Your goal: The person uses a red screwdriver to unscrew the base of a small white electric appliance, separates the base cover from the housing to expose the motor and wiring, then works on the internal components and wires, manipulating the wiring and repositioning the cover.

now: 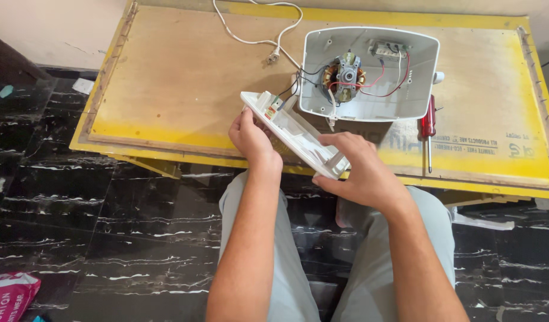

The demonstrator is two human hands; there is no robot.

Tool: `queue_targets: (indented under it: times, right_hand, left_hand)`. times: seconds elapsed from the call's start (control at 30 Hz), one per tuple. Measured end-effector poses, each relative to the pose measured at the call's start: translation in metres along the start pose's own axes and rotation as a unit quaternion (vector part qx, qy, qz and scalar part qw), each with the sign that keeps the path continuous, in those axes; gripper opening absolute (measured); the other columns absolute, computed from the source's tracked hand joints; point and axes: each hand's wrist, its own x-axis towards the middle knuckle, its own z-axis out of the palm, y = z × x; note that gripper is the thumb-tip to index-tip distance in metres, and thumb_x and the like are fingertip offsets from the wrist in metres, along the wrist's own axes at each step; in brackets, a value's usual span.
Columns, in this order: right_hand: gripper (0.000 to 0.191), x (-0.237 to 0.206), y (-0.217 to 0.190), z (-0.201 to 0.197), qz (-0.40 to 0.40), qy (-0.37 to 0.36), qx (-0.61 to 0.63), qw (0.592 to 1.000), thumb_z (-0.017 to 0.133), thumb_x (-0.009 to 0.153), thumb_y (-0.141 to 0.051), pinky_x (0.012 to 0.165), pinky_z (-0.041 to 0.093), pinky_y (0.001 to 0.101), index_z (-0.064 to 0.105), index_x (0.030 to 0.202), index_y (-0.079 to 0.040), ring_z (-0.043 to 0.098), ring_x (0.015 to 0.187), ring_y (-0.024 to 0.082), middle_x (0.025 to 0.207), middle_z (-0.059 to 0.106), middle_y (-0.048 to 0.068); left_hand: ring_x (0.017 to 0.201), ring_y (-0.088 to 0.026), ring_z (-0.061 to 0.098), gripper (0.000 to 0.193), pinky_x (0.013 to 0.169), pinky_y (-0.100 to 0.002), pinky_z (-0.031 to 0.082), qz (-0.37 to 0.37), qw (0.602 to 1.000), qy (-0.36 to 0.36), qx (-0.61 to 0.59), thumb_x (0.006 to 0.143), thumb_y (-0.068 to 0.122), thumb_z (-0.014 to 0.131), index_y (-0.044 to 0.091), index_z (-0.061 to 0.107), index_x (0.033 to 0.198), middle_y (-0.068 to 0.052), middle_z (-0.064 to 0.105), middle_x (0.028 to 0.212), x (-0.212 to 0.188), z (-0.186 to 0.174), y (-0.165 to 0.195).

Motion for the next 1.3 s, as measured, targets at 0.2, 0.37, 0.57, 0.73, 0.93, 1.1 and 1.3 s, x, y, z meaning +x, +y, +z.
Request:
queue_targets:
  times: [0.2, 0.37, 0.57, 0.73, 0.93, 1.1, 1.3]
  right_hand:
    - [0.072, 0.002, 0.007, 0.004, -0.003, -0.016, 0.025, 1.000, 0.091, 0.068, -0.030, 0.103, 0.043, 0.0430, 0.062, 0.130, -0.007, 0.058, 0.119, 0.033, 0.126, 0.066, 0.012]
    - [0.068, -0.001, 0.013, -0.007, -0.059, 0.055, 0.066, 0.994, 0.091, 0.072, -0.028, 0.102, 0.045, 0.0422, 0.063, 0.128, -0.002, 0.059, 0.122, 0.031, 0.128, 0.066, 0.015]
    - [0.025, -0.002, 0.014, -0.006, -0.045, 0.189, 0.115, 0.974, 0.079, 0.091, -0.005, 0.088, 0.056, 0.0311, 0.071, 0.114, -0.002, 0.072, 0.095, 0.017, 0.101, 0.073, 0.007]
    - [0.025, -0.001, 0.019, -0.006, -0.061, 0.246, 0.135, 0.958, 0.081, 0.088, 0.000, 0.081, 0.057, 0.0273, 0.071, 0.112, -0.002, 0.071, 0.089, 0.013, 0.097, 0.071, 0.006]
    - [0.027, -0.002, 0.031, -0.015, -0.071, 0.263, 0.136, 0.952, 0.083, 0.083, 0.001, 0.077, 0.057, 0.0271, 0.074, 0.109, -0.002, 0.071, 0.085, 0.015, 0.098, 0.073, 0.008]
    - [0.021, -0.007, 0.047, -0.032, -0.074, 0.267, 0.160, 0.948, 0.082, 0.084, 0.001, 0.072, 0.058, 0.0263, 0.075, 0.103, -0.002, 0.073, 0.081, 0.014, 0.093, 0.073, 0.007]
    - [0.017, -0.017, 0.082, -0.052, -0.057, 0.283, 0.133, 0.948, 0.081, 0.087, 0.003, 0.071, 0.057, 0.0243, 0.075, 0.102, -0.001, 0.072, 0.080, 0.011, 0.094, 0.074, 0.007]
  left_hand:
    - [0.082, -0.018, 0.068, 0.025, 0.069, -0.035, 0.057, 0.003, 0.999, 0.037, 0.003, 0.095, 0.021, 0.061, 0.001, 0.053, 0.108, -0.010, 0.067, 0.095, -0.006, 0.002, 0.000]
    - [0.078, -0.012, 0.051, 0.030, 0.069, -0.029, 0.045, 0.125, 0.988, 0.084, 0.044, 0.097, 0.016, 0.055, 0.003, 0.053, 0.124, -0.003, 0.052, 0.091, -0.020, 0.007, 0.006]
    - [0.080, -0.010, 0.052, 0.038, 0.071, -0.028, 0.044, 0.237, 0.963, -0.126, 0.006, 0.114, 0.016, 0.040, -0.002, 0.053, 0.144, -0.006, 0.061, 0.099, -0.066, 0.025, 0.025]
    - [0.107, -0.019, 0.068, 0.041, 0.093, -0.031, 0.054, 0.127, 0.958, -0.250, 0.067, 0.112, 0.015, 0.038, -0.004, 0.049, 0.147, -0.016, 0.069, 0.124, -0.110, 0.047, 0.011]
    - [0.129, -0.032, 0.063, 0.038, 0.114, -0.042, 0.049, -0.002, 0.927, -0.372, 0.048, 0.110, 0.007, 0.042, -0.008, 0.053, 0.142, -0.027, 0.064, 0.137, -0.139, 0.059, -0.020]
    - [0.134, -0.032, 0.059, 0.038, 0.115, -0.042, 0.046, -0.049, 0.916, -0.393, 0.069, 0.108, 0.006, 0.042, -0.009, 0.053, 0.142, -0.027, 0.062, 0.139, -0.150, 0.067, -0.032]
    - [0.138, -0.026, 0.055, 0.045, 0.117, -0.038, 0.042, -0.097, 0.907, -0.402, 0.071, 0.108, 0.019, 0.047, -0.003, 0.048, 0.147, -0.023, 0.059, 0.144, -0.166, 0.087, -0.053]
